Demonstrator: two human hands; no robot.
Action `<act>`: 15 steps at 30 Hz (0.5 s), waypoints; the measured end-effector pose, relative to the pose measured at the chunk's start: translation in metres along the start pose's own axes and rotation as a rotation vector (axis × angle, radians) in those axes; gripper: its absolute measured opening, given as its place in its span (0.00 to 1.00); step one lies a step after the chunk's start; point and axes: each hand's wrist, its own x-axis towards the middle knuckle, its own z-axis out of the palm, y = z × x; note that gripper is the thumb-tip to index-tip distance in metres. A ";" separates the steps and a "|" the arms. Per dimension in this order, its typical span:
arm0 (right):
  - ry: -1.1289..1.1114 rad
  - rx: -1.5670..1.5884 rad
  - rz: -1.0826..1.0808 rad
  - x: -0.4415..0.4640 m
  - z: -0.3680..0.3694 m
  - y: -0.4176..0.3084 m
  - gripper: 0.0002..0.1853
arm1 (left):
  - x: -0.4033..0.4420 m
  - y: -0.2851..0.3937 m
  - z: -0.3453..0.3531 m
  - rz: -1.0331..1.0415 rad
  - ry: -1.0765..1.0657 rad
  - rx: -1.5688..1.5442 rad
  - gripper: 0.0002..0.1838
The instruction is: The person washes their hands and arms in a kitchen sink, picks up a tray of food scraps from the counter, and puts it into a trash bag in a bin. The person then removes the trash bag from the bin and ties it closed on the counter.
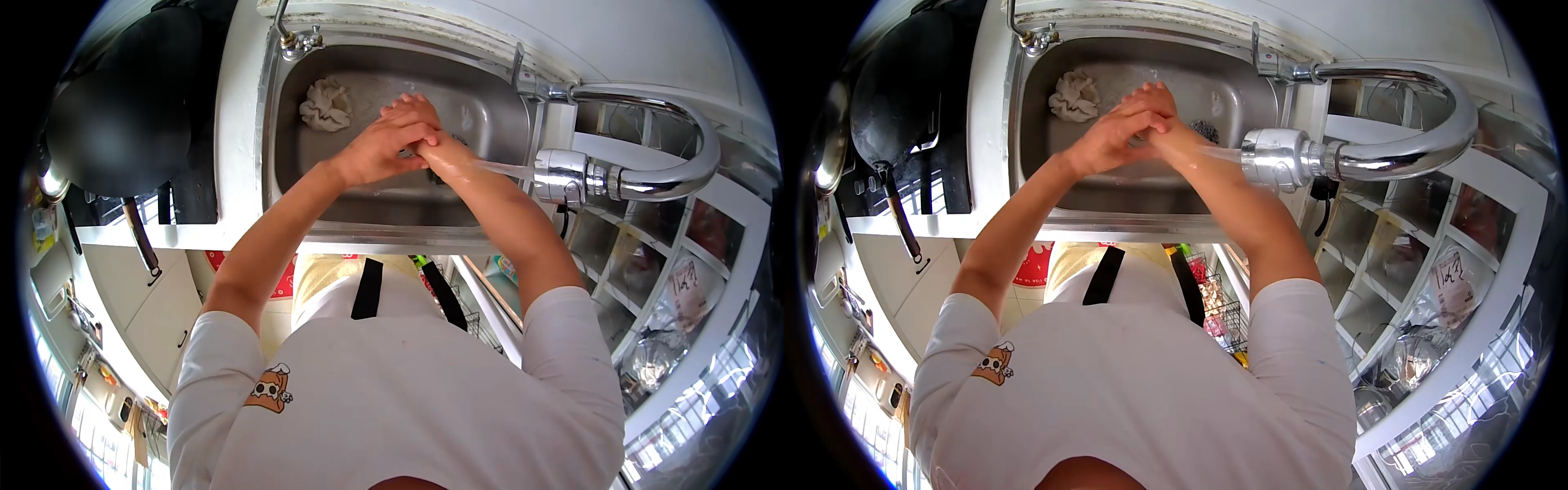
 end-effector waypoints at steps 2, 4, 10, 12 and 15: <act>-0.060 -0.019 -0.006 -0.002 -0.009 0.003 0.17 | 0.002 0.005 -0.003 0.008 -0.024 -0.045 0.22; -0.153 -0.061 0.007 -0.004 -0.016 0.004 0.19 | 0.003 0.008 -0.001 0.010 0.001 -0.067 0.22; -0.254 -0.026 0.058 -0.018 -0.030 -0.002 0.21 | 0.004 0.018 0.006 0.005 0.044 -0.087 0.20; -0.224 0.030 0.056 -0.029 -0.035 -0.004 0.20 | 0.003 0.019 0.007 0.006 0.031 -0.093 0.20; -0.019 0.086 -0.002 -0.036 -0.004 0.004 0.21 | 0.003 0.020 0.009 0.012 0.033 -0.114 0.19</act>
